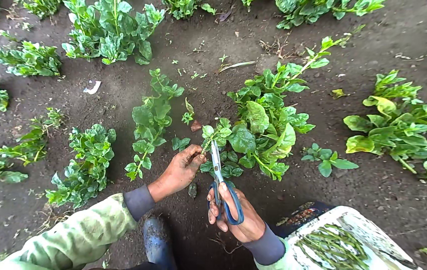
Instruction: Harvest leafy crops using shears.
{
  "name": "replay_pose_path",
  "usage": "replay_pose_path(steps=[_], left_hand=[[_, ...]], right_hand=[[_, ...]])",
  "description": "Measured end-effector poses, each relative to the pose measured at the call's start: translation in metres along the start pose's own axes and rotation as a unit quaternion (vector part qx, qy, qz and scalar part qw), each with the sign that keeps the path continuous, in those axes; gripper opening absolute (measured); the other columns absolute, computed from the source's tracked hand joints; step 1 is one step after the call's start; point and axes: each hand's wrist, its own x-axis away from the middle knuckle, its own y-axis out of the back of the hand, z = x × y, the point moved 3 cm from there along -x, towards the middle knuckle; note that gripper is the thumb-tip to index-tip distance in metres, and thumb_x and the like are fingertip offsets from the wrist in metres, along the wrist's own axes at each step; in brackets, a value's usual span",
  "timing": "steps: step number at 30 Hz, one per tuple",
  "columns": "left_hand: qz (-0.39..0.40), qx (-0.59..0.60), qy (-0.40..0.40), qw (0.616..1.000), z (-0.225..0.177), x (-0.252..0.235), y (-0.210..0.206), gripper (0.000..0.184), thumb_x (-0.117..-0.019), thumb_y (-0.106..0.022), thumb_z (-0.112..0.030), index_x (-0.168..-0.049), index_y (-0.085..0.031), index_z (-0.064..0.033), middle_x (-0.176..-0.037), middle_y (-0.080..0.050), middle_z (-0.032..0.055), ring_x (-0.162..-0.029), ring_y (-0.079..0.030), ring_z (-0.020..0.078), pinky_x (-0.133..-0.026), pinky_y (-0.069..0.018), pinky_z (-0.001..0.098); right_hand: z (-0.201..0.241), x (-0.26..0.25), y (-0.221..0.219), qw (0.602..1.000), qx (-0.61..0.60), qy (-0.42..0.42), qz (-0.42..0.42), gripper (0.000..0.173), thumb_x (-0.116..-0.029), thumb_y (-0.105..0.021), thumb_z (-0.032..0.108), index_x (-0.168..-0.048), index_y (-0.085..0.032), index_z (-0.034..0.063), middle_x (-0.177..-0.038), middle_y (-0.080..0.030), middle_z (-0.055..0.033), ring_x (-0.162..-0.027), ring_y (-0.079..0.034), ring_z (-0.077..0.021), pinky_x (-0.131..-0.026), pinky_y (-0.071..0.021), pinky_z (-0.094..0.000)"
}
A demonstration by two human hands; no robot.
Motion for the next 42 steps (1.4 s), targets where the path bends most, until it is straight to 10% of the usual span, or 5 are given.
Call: replay_pose_path(steps=[10,17,34,42], left_hand=[[-0.004,0.083,0.057,0.995,-0.004,-0.002,-0.001,0.023,-0.1109,-0.042,-0.015,-0.122,-0.059,-0.0042,-0.102,-0.07,0.0053,-0.095,-0.07,0.0171,-0.083,-0.0619,0.0353],[-0.004,0.253,0.148,0.956,-0.007,-0.005,0.003,0.027,-0.113,-0.035,-0.017,-0.115,-0.057,-0.0027,-0.091,-0.065,0.0079,-0.083,-0.07,0.0233,-0.078,-0.0633,0.043],[0.005,0.223,0.167,0.96,-0.014,-0.003,-0.001,0.025,-0.1124,-0.037,-0.016,-0.116,-0.058,-0.0021,-0.088,-0.066,0.007,-0.08,-0.071,0.0213,-0.072,-0.0641,0.0384],[-0.028,0.273,0.203,0.94,-0.017,-0.003,0.004,0.025,-0.1119,-0.038,-0.014,-0.112,-0.059,0.001,-0.081,-0.065,0.0072,-0.07,-0.07,0.0195,-0.067,-0.0634,0.0351]], right_hand=[[-0.004,0.0,-0.001,1.0,-0.014,0.009,-0.018,0.038,-0.1023,-0.063,0.039,-0.096,-0.067,0.0022,-0.065,-0.065,-0.0058,-0.052,-0.066,-0.0127,-0.043,-0.0549,-0.0246],[-0.001,0.002,0.002,0.998,-0.017,-0.019,0.064,0.052,-0.0984,-0.061,0.056,-0.104,-0.066,0.0044,-0.074,-0.068,-0.0081,-0.059,-0.07,-0.0148,-0.044,-0.0554,-0.0252],[0.004,-0.005,0.004,1.0,-0.015,-0.017,-0.014,0.039,-0.1015,-0.063,0.041,-0.095,-0.067,0.0028,-0.064,-0.064,-0.0054,-0.051,-0.066,-0.0122,-0.044,-0.0555,-0.0251],[0.007,-0.006,0.023,0.962,0.257,-0.009,-0.087,0.035,-0.0999,-0.063,0.043,-0.101,-0.067,0.0081,-0.072,-0.071,-0.0034,-0.055,-0.067,-0.0102,-0.04,-0.0485,-0.0214]])
